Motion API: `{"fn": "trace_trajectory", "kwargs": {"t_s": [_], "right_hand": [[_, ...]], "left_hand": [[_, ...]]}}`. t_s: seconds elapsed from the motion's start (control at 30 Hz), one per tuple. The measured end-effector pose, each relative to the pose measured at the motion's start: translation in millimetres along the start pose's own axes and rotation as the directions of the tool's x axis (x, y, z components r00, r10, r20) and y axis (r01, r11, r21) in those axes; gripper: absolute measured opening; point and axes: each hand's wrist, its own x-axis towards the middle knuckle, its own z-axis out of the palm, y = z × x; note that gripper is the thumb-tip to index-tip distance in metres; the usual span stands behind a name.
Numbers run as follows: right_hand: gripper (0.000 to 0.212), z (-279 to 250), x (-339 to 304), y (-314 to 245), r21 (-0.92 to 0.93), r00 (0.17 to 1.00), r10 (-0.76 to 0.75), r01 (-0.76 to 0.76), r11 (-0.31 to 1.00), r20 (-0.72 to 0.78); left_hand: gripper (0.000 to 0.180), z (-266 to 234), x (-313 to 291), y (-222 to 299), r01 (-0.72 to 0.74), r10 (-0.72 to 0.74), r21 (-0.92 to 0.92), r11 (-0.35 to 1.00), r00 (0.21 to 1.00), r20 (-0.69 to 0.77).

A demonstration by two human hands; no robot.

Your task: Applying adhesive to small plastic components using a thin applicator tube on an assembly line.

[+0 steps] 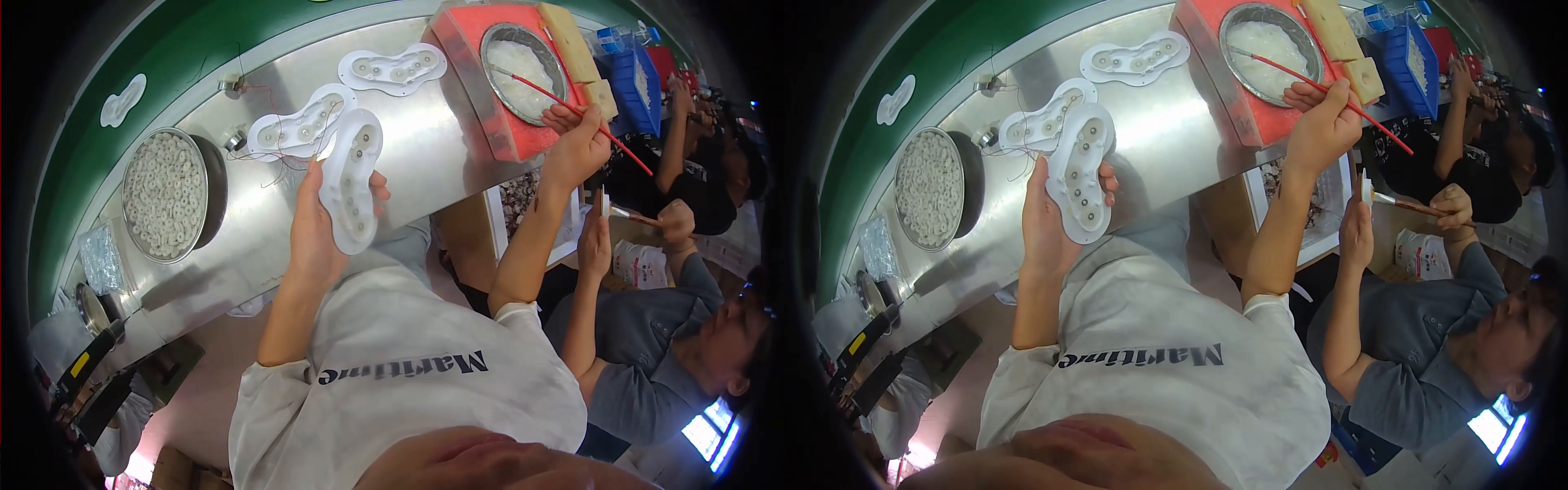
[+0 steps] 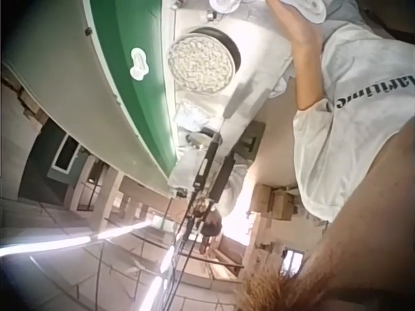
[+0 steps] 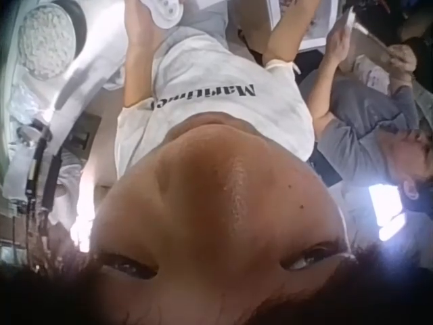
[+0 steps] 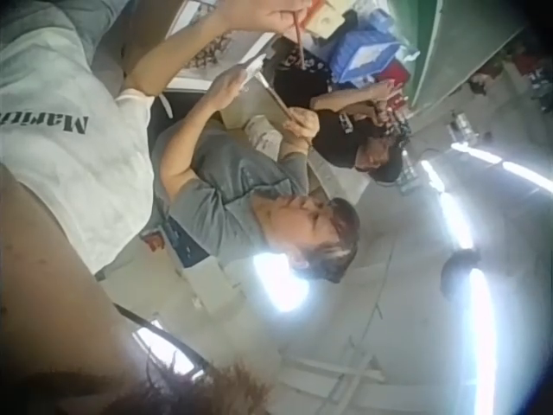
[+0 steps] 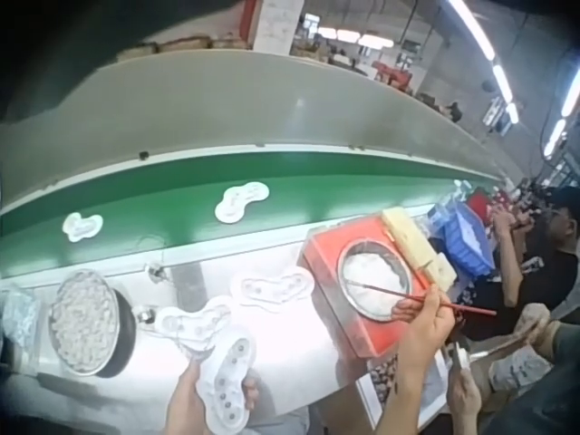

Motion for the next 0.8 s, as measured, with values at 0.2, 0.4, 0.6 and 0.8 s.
{"fn": "trace_trajectory", "kwargs": {"t_s": [0.2, 0.4, 0.6, 0.8], "right_hand": [[0.027, -7, 9, -3, 0.099, 0.983, 0.166, -0.158, 0.982, -0.078], [0.023, 8, -46, -40, 0.454, 0.929, 0.288, -0.365, 0.813, 0.232], [0.024, 25, -113, -43, 0.426, 0.903, -0.118, -0.078, 0.901, 0.414], [0.024, 37, -125, -44, 0.375, 0.77, -0.451, 0.295, 0.879, 0.451]], "left_hand": [[0.057, 3, 0, 1, 0.017, -0.018, -0.011, 1.0, 1.0, -0.019], [0.057, 2, 6, 6, -0.053, 0.052, -0.059, 0.997, 0.999, -0.014], [0.058, -4, -7, 15, -0.141, 0.139, -0.053, 0.989, 0.989, -0.042], [0.057, -1, -24, 18, -0.151, 0.146, -0.086, 0.985, 0.988, -0.058]]}}
